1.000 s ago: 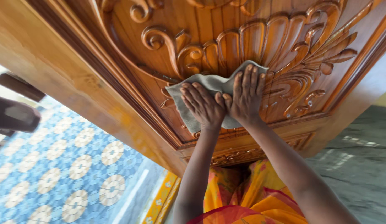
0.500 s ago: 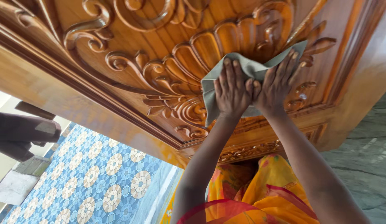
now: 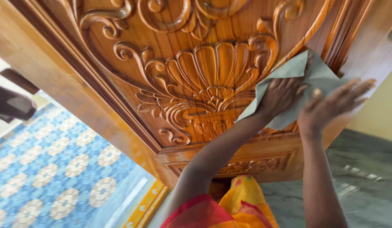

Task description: The person wipes the surface of a carved wooden door using a cloth. They systematically clean the intricate carvings and flat areas of the door, moving the cloth in various directions to cover the surface.

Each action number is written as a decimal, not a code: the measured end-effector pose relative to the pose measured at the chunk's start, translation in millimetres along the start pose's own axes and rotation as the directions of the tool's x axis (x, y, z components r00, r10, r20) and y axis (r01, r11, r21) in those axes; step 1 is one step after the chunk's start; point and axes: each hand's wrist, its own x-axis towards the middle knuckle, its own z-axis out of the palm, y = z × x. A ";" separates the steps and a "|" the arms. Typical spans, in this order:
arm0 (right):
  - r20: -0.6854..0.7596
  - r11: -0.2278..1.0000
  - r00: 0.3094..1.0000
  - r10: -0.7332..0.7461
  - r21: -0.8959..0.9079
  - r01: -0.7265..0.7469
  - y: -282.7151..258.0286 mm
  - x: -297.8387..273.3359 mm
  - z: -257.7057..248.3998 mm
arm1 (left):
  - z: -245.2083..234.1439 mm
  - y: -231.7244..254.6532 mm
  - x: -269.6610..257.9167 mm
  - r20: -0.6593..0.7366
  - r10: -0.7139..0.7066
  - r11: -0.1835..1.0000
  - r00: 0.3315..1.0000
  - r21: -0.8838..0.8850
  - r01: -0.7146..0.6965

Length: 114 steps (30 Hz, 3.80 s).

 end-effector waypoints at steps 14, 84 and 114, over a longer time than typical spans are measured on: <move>-0.056 0.949 0.963 -0.263 0.167 0.269 -90.4 -0.3 -3.5 | -52.5 -41.0 -15.6 0.034 0.055 0.998 0.998 0.040 -0.056; 0.230 0.894 0.876 -0.425 -0.049 0.446 -78.9 77.1 0.4 | -211.4 -100.7 62.5 0.197 -0.044 0.971 0.979 0.239 -0.005; -0.044 0.887 0.987 -0.157 0.434 0.161 -161.3 31.0 -48.9 | -205.9 -109.3 94.9 0.239 0.378 0.832 0.894 0.335 -0.441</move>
